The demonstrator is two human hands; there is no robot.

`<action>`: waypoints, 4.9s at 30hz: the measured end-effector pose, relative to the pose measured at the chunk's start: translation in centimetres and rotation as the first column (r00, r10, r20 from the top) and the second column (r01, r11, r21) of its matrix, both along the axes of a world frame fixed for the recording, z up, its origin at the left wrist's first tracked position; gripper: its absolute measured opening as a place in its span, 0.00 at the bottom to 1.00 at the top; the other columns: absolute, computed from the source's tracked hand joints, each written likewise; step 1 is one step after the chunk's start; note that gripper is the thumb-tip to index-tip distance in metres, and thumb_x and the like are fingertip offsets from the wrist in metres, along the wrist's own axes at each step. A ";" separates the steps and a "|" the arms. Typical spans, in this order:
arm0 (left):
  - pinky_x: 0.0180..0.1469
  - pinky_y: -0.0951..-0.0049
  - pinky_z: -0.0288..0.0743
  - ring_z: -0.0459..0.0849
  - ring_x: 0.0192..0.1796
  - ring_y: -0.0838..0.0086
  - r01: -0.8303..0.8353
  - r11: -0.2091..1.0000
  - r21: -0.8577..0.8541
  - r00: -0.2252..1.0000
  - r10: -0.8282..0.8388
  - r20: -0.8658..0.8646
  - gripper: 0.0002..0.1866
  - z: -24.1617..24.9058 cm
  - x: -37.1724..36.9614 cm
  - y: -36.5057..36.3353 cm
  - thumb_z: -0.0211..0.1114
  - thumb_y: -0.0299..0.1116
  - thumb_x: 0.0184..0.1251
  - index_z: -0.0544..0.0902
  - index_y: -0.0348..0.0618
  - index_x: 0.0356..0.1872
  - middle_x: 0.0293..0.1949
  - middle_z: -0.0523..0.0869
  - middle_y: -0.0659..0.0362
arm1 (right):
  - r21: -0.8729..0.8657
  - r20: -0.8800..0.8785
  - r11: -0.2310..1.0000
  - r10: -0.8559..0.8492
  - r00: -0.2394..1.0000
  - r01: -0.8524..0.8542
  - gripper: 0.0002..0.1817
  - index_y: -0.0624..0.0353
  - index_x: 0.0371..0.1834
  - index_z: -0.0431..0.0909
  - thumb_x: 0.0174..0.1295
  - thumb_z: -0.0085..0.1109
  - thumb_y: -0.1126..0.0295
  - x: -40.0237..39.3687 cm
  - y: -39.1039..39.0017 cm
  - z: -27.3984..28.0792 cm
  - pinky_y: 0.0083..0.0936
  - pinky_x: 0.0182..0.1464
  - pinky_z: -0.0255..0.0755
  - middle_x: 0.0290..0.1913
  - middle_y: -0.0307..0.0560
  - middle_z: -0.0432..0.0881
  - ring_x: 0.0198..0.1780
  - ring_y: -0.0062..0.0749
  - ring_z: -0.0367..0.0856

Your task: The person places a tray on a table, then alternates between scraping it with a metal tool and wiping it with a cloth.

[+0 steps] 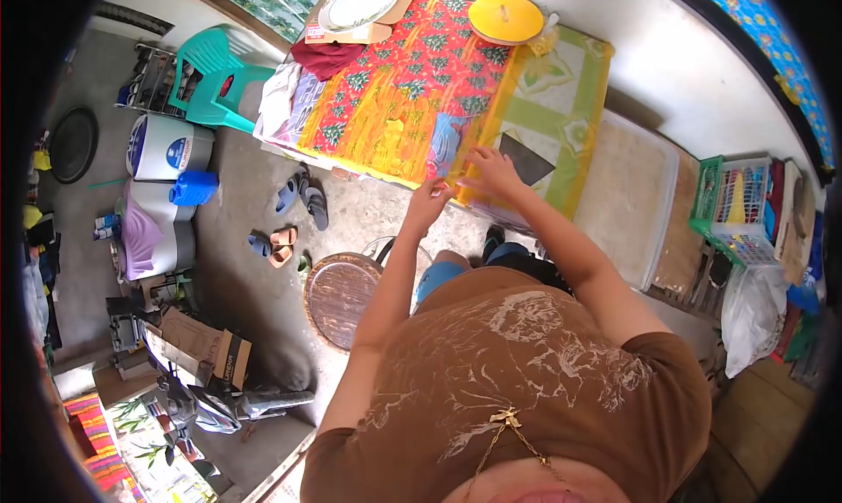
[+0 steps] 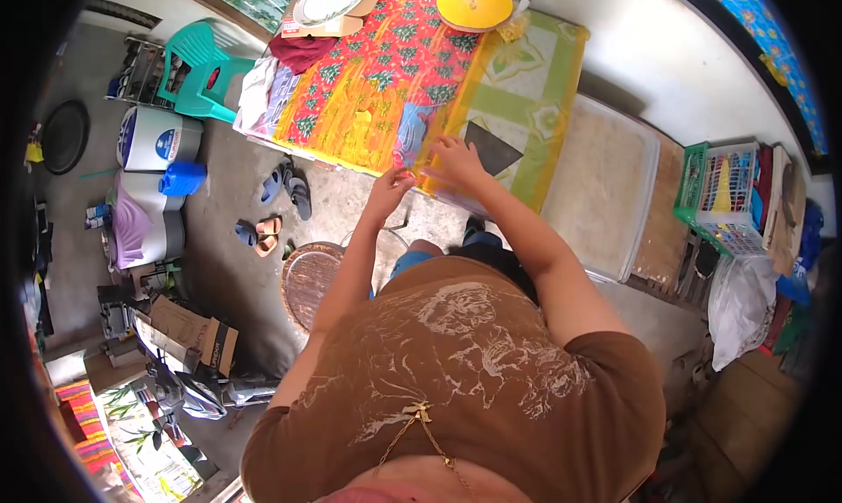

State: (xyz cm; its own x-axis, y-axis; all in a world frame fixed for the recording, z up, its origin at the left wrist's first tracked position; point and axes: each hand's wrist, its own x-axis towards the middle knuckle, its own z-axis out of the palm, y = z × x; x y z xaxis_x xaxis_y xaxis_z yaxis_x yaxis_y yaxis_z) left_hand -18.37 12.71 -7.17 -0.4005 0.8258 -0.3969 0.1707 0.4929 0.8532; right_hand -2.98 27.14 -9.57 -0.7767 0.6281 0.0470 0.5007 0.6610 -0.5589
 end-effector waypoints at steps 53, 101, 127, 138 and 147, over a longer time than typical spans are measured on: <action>0.67 0.68 0.68 0.75 0.66 0.68 0.346 0.856 0.385 0.937 -0.337 -0.092 0.31 1.6 -16.9 17.8 0.60 0.45 0.76 0.67 0.36 0.71 0.66 0.76 0.51 | -0.912 -0.294 0.183 -0.916 0.274 -0.368 0.29 0.57 0.70 0.65 0.63 0.57 0.77 -12.5 3.8 4.7 0.35 0.59 0.77 0.59 0.45 0.79 0.58 0.34 0.81; 0.75 0.43 0.50 0.44 0.80 0.50 0.268 0.798 -0.540 0.935 -0.080 0.346 0.61 -9.3 32.2 22.7 0.71 0.48 0.57 0.33 0.45 0.79 0.80 0.35 0.47 | 0.052 0.342 -0.127 -0.929 -0.137 0.991 0.33 0.59 0.67 0.72 0.65 0.54 0.49 44.6 5.0 -17.3 0.46 0.68 0.66 0.67 0.65 0.73 0.68 0.57 0.72; 0.78 0.55 0.44 0.46 0.81 0.50 0.361 0.825 -0.434 0.916 -0.229 0.329 0.56 -7.0 31.8 19.0 0.67 0.42 0.61 0.36 0.38 0.79 0.79 0.42 0.36 | -0.013 0.268 -0.210 -0.943 -0.199 0.978 0.32 0.53 0.58 0.82 0.70 0.44 0.39 49.1 3.7 -4.1 0.46 0.62 0.71 0.55 0.60 0.83 0.61 0.59 0.78; 0.51 0.63 0.76 0.78 0.47 0.73 0.423 0.905 0.047 0.696 -0.357 0.623 0.16 -3.3 25.5 22.1 0.55 0.42 0.76 0.72 0.48 0.58 0.43 0.77 0.61 | -0.327 -0.045 -0.347 -0.924 -0.381 0.879 0.30 0.71 0.56 0.79 0.72 0.51 0.49 46.3 -3.7 -0.7 0.34 0.55 0.72 0.46 0.61 0.86 0.50 0.41 0.82; 0.58 0.64 0.74 0.79 0.55 0.67 0.250 0.952 0.175 0.760 -0.305 0.574 0.18 -2.1 7.0 25.9 0.53 0.38 0.77 0.74 0.38 0.60 0.52 0.80 0.56 | -0.474 -0.103 -0.230 -0.944 -0.313 0.850 0.23 0.68 0.47 0.81 0.72 0.49 0.56 25.1 -1.5 -2.6 0.44 0.53 0.74 0.45 0.70 0.83 0.52 0.64 0.82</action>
